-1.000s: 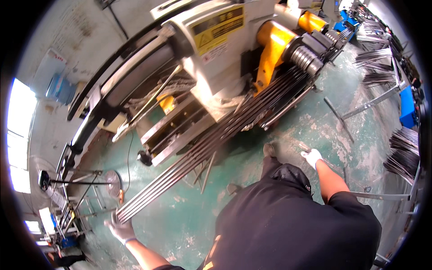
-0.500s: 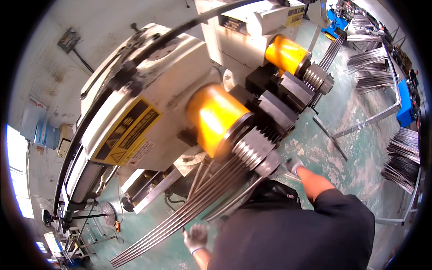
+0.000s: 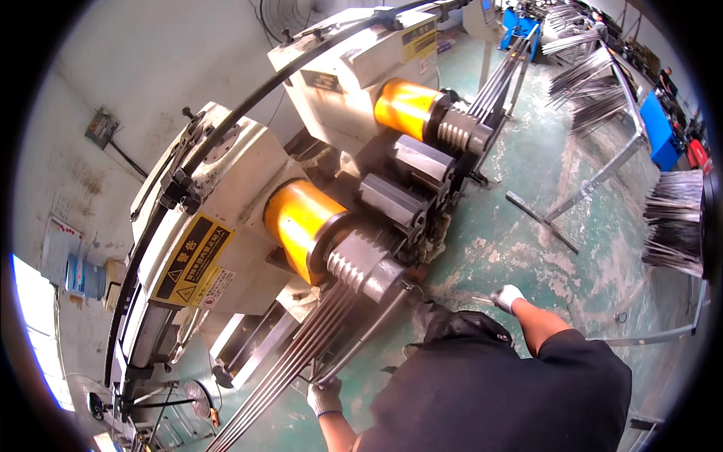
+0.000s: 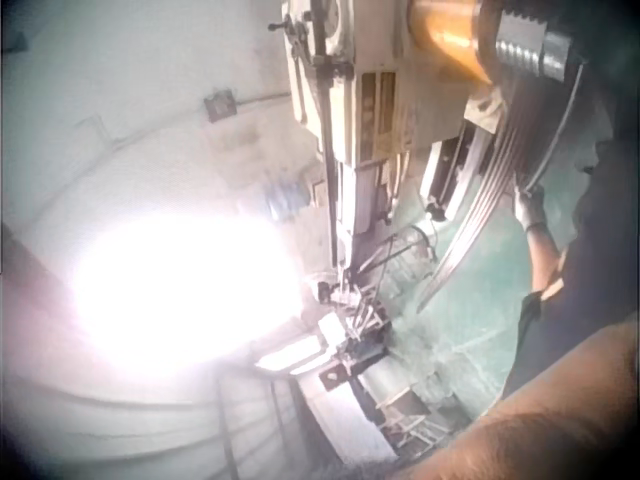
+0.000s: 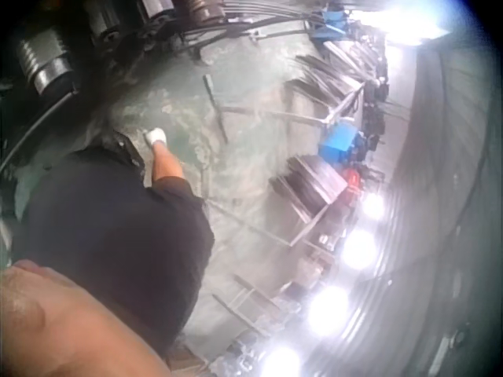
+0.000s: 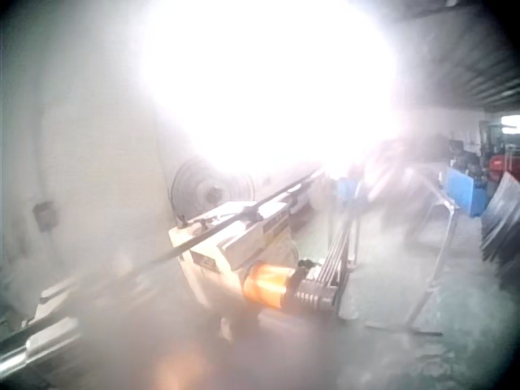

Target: The person repeatedly picks up bundles of long metal rods, feeds them into a bending machine, and removes the bent rods. They place the finished pieces into a metal rack and occasionally measure a single bent rod with a tape measure.

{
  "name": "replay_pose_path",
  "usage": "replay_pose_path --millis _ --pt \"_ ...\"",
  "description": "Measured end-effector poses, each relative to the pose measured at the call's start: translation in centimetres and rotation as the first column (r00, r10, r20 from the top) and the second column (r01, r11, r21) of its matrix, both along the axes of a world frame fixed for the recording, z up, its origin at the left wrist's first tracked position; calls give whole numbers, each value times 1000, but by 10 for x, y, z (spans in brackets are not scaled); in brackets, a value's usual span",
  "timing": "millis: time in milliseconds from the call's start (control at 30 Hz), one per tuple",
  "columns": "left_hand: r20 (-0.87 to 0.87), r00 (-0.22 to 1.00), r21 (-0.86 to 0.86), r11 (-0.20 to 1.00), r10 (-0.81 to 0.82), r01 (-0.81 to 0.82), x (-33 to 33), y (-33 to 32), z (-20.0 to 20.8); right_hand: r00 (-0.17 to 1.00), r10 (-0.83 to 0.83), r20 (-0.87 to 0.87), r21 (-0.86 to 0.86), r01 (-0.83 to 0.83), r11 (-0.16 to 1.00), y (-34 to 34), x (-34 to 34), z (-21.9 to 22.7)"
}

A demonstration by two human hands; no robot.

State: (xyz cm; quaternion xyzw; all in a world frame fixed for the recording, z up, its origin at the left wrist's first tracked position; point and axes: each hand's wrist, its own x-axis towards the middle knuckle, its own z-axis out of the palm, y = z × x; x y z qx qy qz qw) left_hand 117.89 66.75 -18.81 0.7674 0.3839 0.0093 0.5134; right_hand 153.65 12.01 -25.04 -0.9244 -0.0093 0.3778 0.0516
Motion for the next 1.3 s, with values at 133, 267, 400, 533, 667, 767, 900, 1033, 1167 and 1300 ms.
replay_pose_path --millis 133,267,400,533,667,767,900,1033,1167,1300 --pt "390 899 -648 753 198 115 -15 -22 -72 959 -278 48 27 277 960 -63 -75 -8" --pt "460 803 -873 358 378 332 -37 -54 -140 965 -260 32 -58 262 963 -89 -88 7" --pt "237 765 -951 306 599 55 -33 -79 -107 931 -357 76 6 358 934 -100 -69 2" --pt "79 660 -958 240 748 -156 -51 -67 -44 961 -275 24 127 270 955 -67 -18 19" --pt "0 340 -928 127 940 -349 -37 -70 18 965 -199 169 321 137 937 -35 33 36" --pt "93 246 -892 190 965 -410 -29 -83 55 971 -142 194 414 50 909 9 63 99" --pt "133 62 -931 147 989 -333 22 -93 116 929 -274 248 546 100 832 6 93 108" --pt "290 86 -948 298 953 -106 -64 -16 63 925 -291 244 680 50 731 38 111 157" --pt "499 27 -858 498 866 -127 -15 -21 145 846 -386 369 763 -38 645 47 130 183" --pt "730 -29 -656 689 683 -307 -14 -30 254 836 -449 315 889 -93 449 87 140 224"
